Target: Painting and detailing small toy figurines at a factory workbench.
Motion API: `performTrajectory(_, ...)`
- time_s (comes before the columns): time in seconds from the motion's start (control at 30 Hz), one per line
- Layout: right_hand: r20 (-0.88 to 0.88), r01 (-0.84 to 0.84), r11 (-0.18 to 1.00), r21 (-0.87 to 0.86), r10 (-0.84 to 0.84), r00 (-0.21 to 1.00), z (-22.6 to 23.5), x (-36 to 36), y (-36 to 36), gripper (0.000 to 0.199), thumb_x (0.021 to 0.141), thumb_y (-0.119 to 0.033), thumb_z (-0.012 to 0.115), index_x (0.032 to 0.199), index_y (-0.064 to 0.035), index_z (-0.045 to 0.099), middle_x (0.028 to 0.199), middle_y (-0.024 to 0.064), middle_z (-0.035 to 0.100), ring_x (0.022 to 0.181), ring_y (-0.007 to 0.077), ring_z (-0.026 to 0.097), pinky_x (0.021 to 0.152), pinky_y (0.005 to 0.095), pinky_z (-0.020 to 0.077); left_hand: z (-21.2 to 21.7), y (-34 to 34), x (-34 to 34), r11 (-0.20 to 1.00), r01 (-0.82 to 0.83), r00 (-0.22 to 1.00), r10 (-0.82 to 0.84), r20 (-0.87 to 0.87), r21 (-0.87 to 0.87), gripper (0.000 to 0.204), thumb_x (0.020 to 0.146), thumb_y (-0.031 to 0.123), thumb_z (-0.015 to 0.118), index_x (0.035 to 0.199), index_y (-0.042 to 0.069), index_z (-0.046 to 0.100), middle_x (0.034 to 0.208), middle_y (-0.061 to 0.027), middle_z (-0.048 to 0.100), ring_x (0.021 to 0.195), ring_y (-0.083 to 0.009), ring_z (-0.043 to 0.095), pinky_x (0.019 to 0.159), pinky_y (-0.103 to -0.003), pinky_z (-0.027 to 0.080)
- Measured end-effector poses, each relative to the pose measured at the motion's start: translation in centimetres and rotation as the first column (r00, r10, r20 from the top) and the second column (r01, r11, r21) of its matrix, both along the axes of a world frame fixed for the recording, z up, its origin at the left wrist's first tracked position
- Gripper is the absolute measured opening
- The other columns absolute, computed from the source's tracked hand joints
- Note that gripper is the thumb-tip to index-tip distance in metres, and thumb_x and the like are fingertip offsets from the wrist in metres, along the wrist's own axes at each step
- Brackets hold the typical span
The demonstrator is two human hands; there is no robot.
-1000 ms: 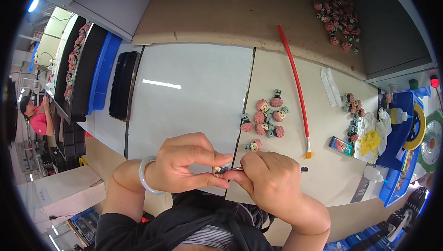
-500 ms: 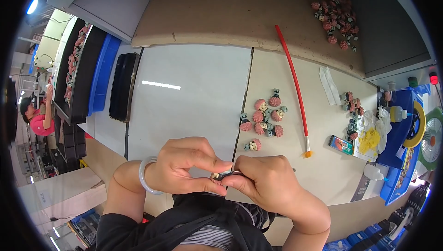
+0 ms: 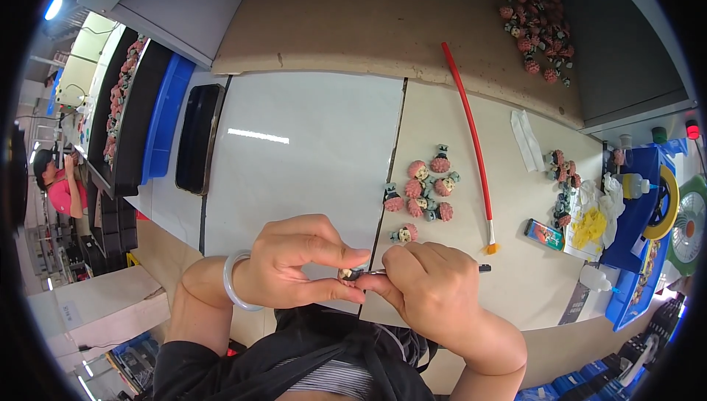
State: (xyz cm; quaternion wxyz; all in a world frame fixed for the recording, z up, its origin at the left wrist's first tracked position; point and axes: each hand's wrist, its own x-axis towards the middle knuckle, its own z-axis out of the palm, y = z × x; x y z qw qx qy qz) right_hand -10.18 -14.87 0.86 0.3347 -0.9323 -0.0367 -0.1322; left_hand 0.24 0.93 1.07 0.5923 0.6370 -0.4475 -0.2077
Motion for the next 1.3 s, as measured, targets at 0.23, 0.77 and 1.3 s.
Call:
performTrajectory(0.23, -0.154, -0.034, 0.997, 0.075, 0.046, 0.987, 0.1, 0.1, -0.2, 0.035, 0.070, -0.033, 0.067, 0.062, -0.0062, 0.045, 0.048, 0.0050, 0.042, 0.040, 0.0222, 0.043, 0.038, 0.0314, 0.0347, -0.2, 0.0, 0.0, 1.000, 0.015, 1.000, -0.015, -0.005, 0.023, 0.040, 0.058, 0.010, 0.080, 0.094, 0.001, 0.064, 0.068, -0.0052, 0.056, 0.057, -0.0132, 0.053, 0.049, -0.022, 0.041)
performTrajectory(0.77, -0.348, 0.452, 0.829, -0.330, -0.552, 0.758, -0.8, 1.0, -5.7, 0.017, 0.070, -0.009, 0.059, 0.081, 0.0011, 0.051, 0.064, 0.0178, 0.057, 0.058, 0.0328, 0.055, 0.053, 0.0343, 0.0418, -0.6, -0.1, 0.0, 0.998, -0.063, 0.988, 0.059, -0.144, -0.020, 0.036, 0.062, 0.001, 0.075, 0.094, 0.002, 0.059, 0.084, -0.0085, 0.057, 0.070, -0.0136, 0.057, 0.063, -0.024, 0.052)
performTrajectory(1.3, 0.277, 0.289, 0.758, 0.585, -0.521, 0.807, 0.0, 0.3, -1.6, 0.005, 0.082, 0.001, 0.043, 0.083, -0.0024, 0.039, 0.055, 0.0068, 0.048, 0.043, 0.0111, 0.042, 0.041, 0.0205, 0.0351, -0.7, -0.3, -0.7, 0.997, -0.077, 0.994, 0.076, -0.084, -0.013, 0.034, 0.061, 0.002, 0.076, 0.088, 0.000, 0.056, 0.075, -0.0081, 0.053, 0.069, -0.0148, 0.057, 0.063, -0.027, 0.054)
